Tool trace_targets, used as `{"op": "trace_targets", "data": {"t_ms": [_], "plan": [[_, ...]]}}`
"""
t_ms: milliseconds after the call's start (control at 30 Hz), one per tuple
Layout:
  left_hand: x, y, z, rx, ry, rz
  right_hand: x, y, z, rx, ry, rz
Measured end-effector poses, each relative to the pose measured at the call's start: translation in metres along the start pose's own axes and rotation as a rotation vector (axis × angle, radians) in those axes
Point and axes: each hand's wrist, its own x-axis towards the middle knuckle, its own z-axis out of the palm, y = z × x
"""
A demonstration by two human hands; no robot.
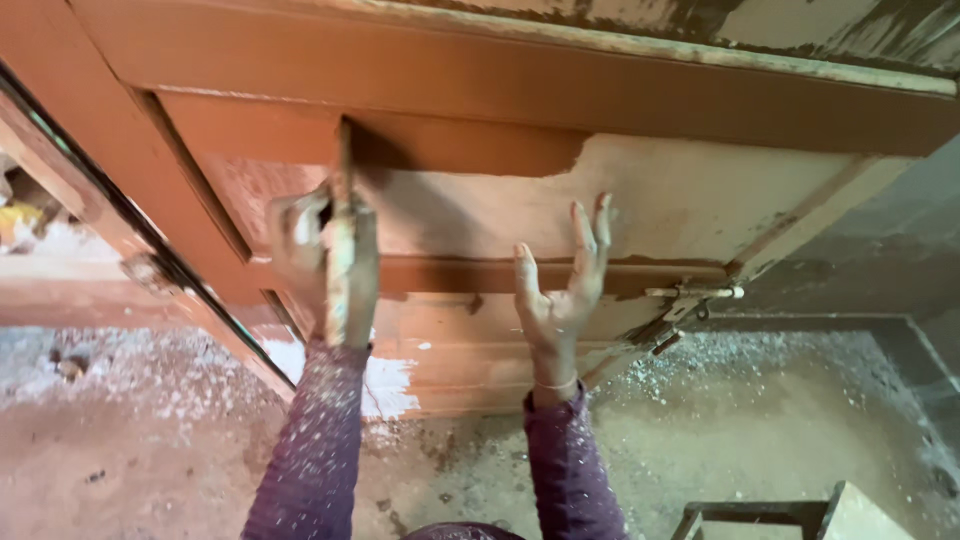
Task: The person paints the recessed panels and rails of a wooden cabinet door with a paintbrush, applying orange-brown paint over bare, unpainted areas. They steady the door with their free hand and work across different sections of the panel, covering remaining unpainted patches.
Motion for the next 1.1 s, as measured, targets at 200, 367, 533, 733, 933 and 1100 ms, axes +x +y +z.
{"op": "trace_targets", "data": {"t_ms": [200,367,533,733,933,1100], "plan": [[-0.033,0.045,0.087,-0.4,-0.099,-0.218,0.0,0.033,-0.009,0.412,-0.01,0.132],[-0.026,0.05,0.077,-0.168,-0.123,-0.093,-0.004,0.068,-0.021,0.881,-0.086,0.484],[-0.012,0.037,0.04,0.269,0.006,0.079,-0.013,0.078,-0.038,0.789,-0.069,0.467],[-0.024,0.036,0.088,-0.588,-0.082,-0.305,-0.024,0.053,-0.029,0.792,-0.069,0.523],[-0.022,0.021,0.066,-0.646,-0.179,-0.521,-0.031,0.029,-0.01,0.792,-0.088,0.513],[0.023,-0.024,-0.023,-0.055,-0.067,-0.269,-0.02,-0.007,0.0,0.559,-0.137,0.287]]}}
